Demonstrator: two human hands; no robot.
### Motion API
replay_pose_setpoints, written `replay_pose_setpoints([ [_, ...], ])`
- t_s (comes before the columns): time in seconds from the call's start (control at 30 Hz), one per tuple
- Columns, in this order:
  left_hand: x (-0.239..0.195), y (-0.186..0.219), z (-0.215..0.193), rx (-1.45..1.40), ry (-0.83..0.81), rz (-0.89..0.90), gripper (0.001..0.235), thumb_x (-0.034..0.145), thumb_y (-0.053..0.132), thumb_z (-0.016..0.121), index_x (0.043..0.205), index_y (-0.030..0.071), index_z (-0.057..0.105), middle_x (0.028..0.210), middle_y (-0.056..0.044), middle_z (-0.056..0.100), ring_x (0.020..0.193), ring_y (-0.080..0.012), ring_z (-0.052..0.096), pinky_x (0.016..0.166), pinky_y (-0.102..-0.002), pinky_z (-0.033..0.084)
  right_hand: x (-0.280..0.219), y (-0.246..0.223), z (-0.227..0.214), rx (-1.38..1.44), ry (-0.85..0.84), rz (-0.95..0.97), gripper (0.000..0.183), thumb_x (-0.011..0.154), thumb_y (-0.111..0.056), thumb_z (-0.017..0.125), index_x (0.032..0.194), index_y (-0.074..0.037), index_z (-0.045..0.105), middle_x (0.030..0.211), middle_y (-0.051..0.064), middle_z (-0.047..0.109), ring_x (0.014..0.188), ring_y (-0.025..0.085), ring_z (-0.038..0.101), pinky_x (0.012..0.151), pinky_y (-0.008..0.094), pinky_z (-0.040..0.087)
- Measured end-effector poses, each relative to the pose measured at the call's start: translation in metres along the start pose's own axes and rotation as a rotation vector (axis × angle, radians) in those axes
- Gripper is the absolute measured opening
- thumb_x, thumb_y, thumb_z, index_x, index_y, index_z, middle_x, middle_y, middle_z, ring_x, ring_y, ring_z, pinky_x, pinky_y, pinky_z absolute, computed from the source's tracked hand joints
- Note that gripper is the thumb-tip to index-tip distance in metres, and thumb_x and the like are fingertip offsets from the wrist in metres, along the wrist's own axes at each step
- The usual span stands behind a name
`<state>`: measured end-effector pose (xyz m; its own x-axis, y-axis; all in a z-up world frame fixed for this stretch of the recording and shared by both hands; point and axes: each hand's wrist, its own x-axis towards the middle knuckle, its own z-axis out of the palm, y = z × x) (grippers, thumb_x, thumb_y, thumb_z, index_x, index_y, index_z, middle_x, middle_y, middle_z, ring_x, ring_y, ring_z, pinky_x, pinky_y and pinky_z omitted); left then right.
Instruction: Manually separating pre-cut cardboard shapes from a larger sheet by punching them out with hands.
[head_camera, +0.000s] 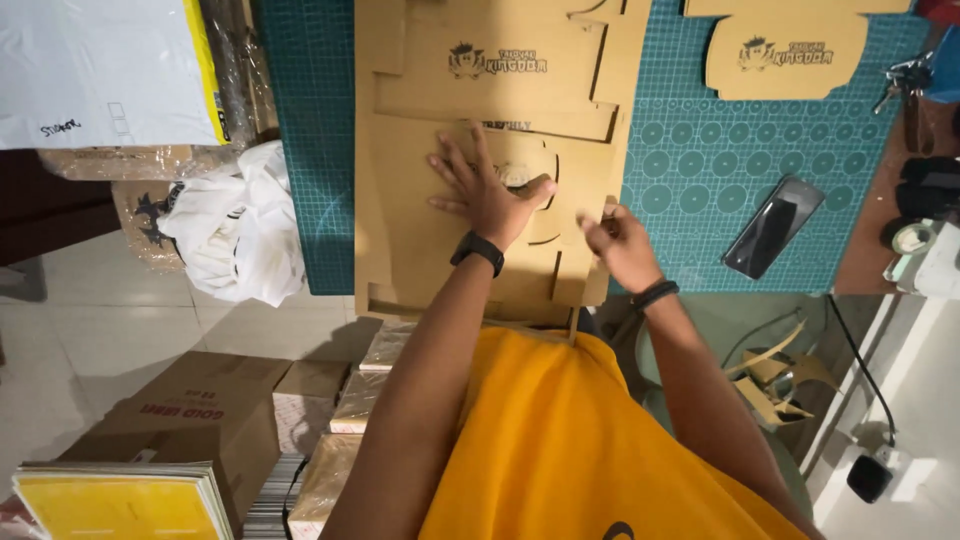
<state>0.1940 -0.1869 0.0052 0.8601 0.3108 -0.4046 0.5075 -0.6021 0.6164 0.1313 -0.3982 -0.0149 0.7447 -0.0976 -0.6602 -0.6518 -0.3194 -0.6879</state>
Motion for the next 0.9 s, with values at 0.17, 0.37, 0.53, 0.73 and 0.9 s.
replay_pose_setpoints([
  [0.17, -0.036, 0.019, -0.015, 0.143, -0.188, 0.161, 0.146, 0.053, 0.066, 0.096, 0.166, 0.032, 0.010, 0.171, -0.024, -0.005, 0.154, -0.0573, -0.010, 0.098, -0.094, 0.003, -0.001, 0.016, -0.001, 0.062, 0.049, -0.071, 0.018, 0.094, -0.007, 0.073, 0.109, 0.000, 0.065, 0.082, 0.014, 0.066, 0.070, 0.022, 0.068, 0.054, 0.034, 0.053],
  [0.37, -0.028, 0.028, -0.015, 0.269, -0.386, -0.041, 0.149, 0.059, 0.067, 0.092, 0.165, 0.037, -0.008, 0.170, -0.019, -0.021, 0.153, -0.0460, -0.026, 0.105, -0.086, -0.007, 0.005, 0.014, 0.016, -0.290, 0.199, 0.133, 0.034, 0.085, -0.032, 0.079, 0.114, -0.018, 0.067, 0.096, 0.002, 0.077, 0.106, 0.028, 0.072, 0.091, 0.043, 0.055],
  [0.53, -0.027, 0.029, -0.010, 0.264, -0.362, -0.050, 0.149, 0.059, 0.065, 0.092, 0.164, 0.037, -0.009, 0.170, -0.018, -0.023, 0.154, -0.0439, -0.026, 0.107, -0.085, -0.007, 0.007, 0.009, 0.017, -0.339, 0.214, 0.156, 0.036, 0.086, -0.029, 0.079, 0.117, -0.017, 0.067, 0.102, 0.003, 0.077, 0.111, 0.030, 0.070, 0.097, 0.046, 0.054],
  [0.73, -0.025, 0.026, -0.011, 0.216, -0.359, -0.059, 0.152, 0.058, 0.064, 0.093, 0.164, 0.036, -0.012, 0.170, -0.016, -0.025, 0.154, -0.0420, -0.028, 0.108, -0.082, -0.011, 0.005, 0.000, 0.018, -0.396, 0.204, 0.169, 0.038, 0.088, -0.029, 0.077, 0.123, -0.016, 0.068, 0.106, 0.005, 0.078, 0.114, 0.032, 0.069, 0.099, 0.047, 0.054],
  [0.9, -0.027, 0.027, -0.008, 0.233, -0.344, -0.067, 0.149, 0.059, 0.063, 0.093, 0.164, 0.037, -0.010, 0.170, -0.016, -0.022, 0.154, -0.0414, -0.027, 0.109, -0.082, -0.011, 0.003, -0.001, 0.021, -0.419, 0.208, 0.216, 0.041, 0.089, -0.031, 0.077, 0.126, -0.016, 0.068, 0.109, 0.005, 0.077, 0.116, 0.032, 0.068, 0.101, 0.046, 0.053],
])
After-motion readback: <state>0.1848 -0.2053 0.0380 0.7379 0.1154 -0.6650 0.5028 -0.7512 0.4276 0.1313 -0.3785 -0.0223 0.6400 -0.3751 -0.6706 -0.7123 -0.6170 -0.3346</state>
